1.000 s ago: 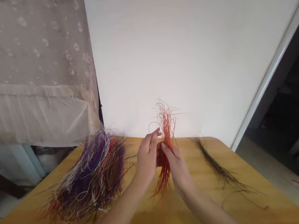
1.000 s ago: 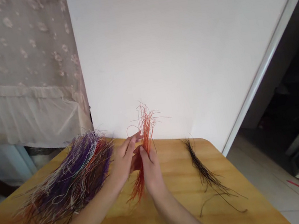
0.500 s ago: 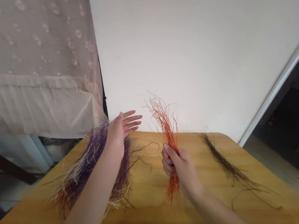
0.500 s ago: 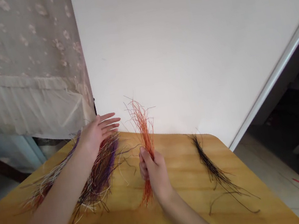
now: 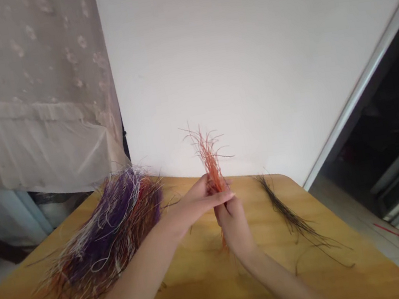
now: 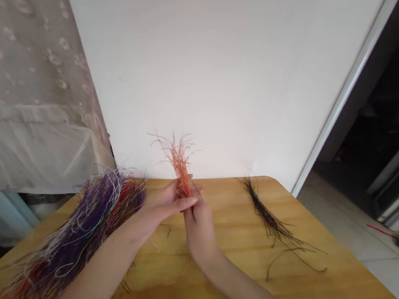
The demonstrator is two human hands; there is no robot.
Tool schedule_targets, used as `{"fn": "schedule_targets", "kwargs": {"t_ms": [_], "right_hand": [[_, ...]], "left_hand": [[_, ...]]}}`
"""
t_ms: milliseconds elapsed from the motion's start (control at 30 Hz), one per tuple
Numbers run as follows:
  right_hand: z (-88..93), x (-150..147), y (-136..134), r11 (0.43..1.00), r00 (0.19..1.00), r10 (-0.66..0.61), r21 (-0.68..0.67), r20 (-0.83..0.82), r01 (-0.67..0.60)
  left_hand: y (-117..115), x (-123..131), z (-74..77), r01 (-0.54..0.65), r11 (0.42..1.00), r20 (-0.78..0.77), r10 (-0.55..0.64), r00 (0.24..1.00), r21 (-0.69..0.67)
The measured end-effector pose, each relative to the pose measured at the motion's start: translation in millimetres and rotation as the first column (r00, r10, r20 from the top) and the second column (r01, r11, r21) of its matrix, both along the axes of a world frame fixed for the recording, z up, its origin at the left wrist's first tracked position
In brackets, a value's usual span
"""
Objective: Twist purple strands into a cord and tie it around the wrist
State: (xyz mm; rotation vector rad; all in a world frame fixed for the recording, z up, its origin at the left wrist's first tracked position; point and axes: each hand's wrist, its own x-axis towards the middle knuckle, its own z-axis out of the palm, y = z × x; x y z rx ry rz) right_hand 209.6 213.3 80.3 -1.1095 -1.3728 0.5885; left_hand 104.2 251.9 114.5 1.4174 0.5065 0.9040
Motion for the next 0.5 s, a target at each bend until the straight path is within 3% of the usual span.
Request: {"fn": "schedule_targets", "kwargs": {"t_ms": [167,333,500], "right_hand": [[7.3,-3.5,-7.1,1.000,0.993,0.004,-0.018,0.121,-0.002],[33.0,8.6,-16.8,0.991,0.969,0.094,-0.115,0.227,-0.069],[52.0,35.4,-12.2,0.964,0.978,0.177,-0.219,0.112,-0.150]], "left_hand": [[-8.1,-0.1,5.6,-0.049,0.997,0.039,0.047,0.998,0.060],[5.9,-9.9,5.8,-0.014,1.000,0.141,0.013,0.990,0.005],[10.2,-10.9,8.8,-0.034,0.997,0.281,0.051,0.958,-0.064]]}}
